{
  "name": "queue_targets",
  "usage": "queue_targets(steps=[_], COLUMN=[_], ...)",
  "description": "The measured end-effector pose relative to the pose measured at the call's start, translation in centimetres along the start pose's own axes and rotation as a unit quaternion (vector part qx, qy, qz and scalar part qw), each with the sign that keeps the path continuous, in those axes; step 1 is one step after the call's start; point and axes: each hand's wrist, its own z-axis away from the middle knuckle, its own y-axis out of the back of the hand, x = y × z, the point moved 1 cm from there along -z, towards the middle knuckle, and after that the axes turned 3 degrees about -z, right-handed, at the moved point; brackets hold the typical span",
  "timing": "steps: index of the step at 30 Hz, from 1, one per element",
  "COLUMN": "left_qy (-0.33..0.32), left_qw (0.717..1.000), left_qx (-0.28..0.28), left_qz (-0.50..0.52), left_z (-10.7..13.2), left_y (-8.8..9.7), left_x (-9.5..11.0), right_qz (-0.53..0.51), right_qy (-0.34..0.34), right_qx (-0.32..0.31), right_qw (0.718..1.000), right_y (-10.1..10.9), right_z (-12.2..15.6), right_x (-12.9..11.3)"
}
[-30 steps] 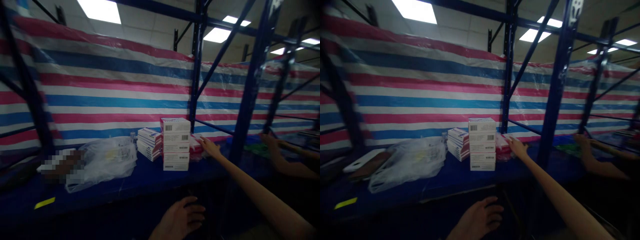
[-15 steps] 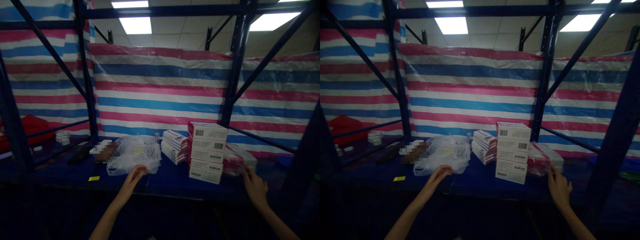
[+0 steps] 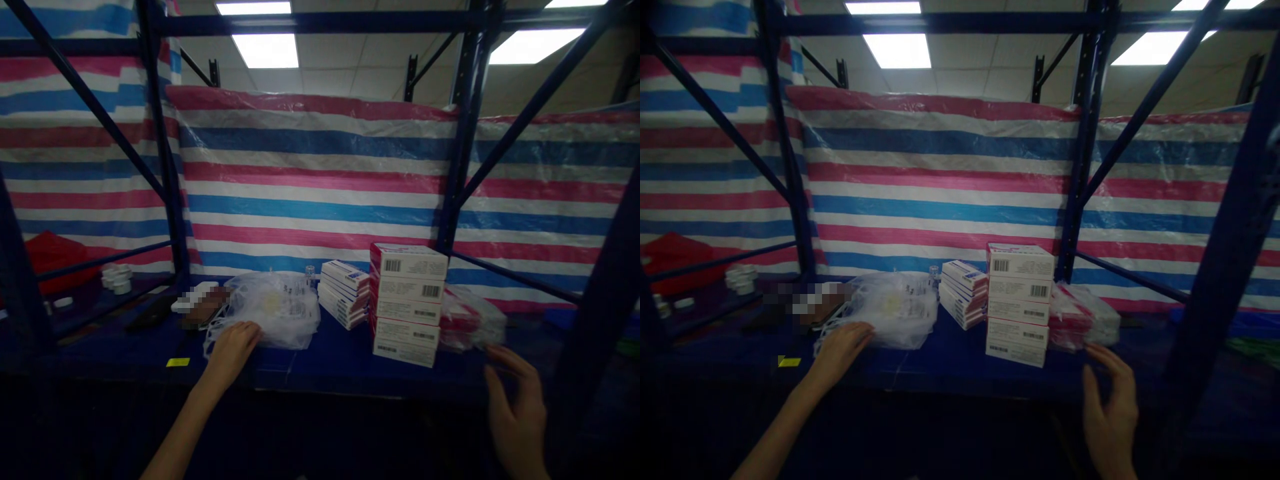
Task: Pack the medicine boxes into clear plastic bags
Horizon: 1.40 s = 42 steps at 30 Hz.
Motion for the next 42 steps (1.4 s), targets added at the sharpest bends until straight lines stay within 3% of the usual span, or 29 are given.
queue_targets(steps=[1,3,5,7,9,11,14,17,19,21,26,28,31,33,36,39,42], left_qy=[0.027,0.09,0.122,0.095,0.049,-0.004,-0.054,-0.066,-0.071,-0.057,-0.025,-0.019,-0.009,-0.005,-0.011,-0.03,-0.056], left_qw=[0.999,0.983,0.944,0.908,0.882,0.881,0.934,0.98,0.991,0.994,0.979,0.975,0.977,0.979,0.983,0.989,0.993], left_qx=[0.025,0.073,0.079,0.026,-0.062,-0.102,-0.066,-0.027,-0.027,-0.038,-0.041,-0.032,0.004,0.023,0.042,0.041,-0.012], left_qz=[0.033,0.144,0.297,0.406,0.465,0.462,0.346,0.184,0.109,0.086,0.197,0.217,0.211,0.202,0.179,0.136,0.105], left_z=[-0.4,-1.2,-1.6,-1.3,-0.3,1.0,2.8,3.8,4.2,4.4,5.0,5.1,4.9,4.5,3.8,3.7,4.6], left_y=[0.3,0.4,-0.1,-0.9,-1.3,-1.1,-0.3,-0.1,-0.2,-0.1,1.3,1.7,1.8,2.0,2.5,2.9,2.6], left_x=[1.2,4.2,7.6,10.6,12.4,12.6,10.4,7.0,4.9,3.3,1.9,2.2,3.3,4.3,5.6,5.8,4.6], right_qz=[-0.038,-0.114,-0.2,-0.279,-0.345,-0.401,-0.447,-0.453,-0.435,-0.39,-0.175,-0.079,0.004,0.034,0.058,0.08,0.08], right_qy=[0.033,0.044,-0.054,-0.158,-0.24,-0.303,-0.343,-0.334,-0.327,-0.314,-0.216,-0.17,-0.055,0.05,0.159,0.146,0.118], right_qx=[-0.053,-0.237,-0.377,-0.438,-0.43,-0.399,-0.401,-0.44,-0.453,-0.462,-0.429,-0.375,-0.222,-0.187,-0.285,-0.385,-0.41], right_qw=[0.997,0.964,0.903,0.84,0.799,0.767,0.722,0.7,0.706,0.732,0.86,0.908,0.973,0.981,0.943,0.908,0.901], right_y=[-1.0,-3.9,-7.6,-11.1,-14.0,-15.7,-16.7,-17.0,-17.4,-17.7,-16.1,-14.1,-10.8,-9.6,-9.8,-10.9,-11.3], right_z=[0.5,1.4,2.4,3.4,4.4,5.2,5.9,5.4,4.7,3.8,2.6,2.7,3.6,4.7,6.1,6.2,5.1], right_x=[-2.9,-7.9,-11.4,-13.2,-13.4,-12.8,-11.7,-11.2,-10.8,-10.0,-7.7,-8.3,-11.7,-14.8,-17.6,-17.2,-15.2])
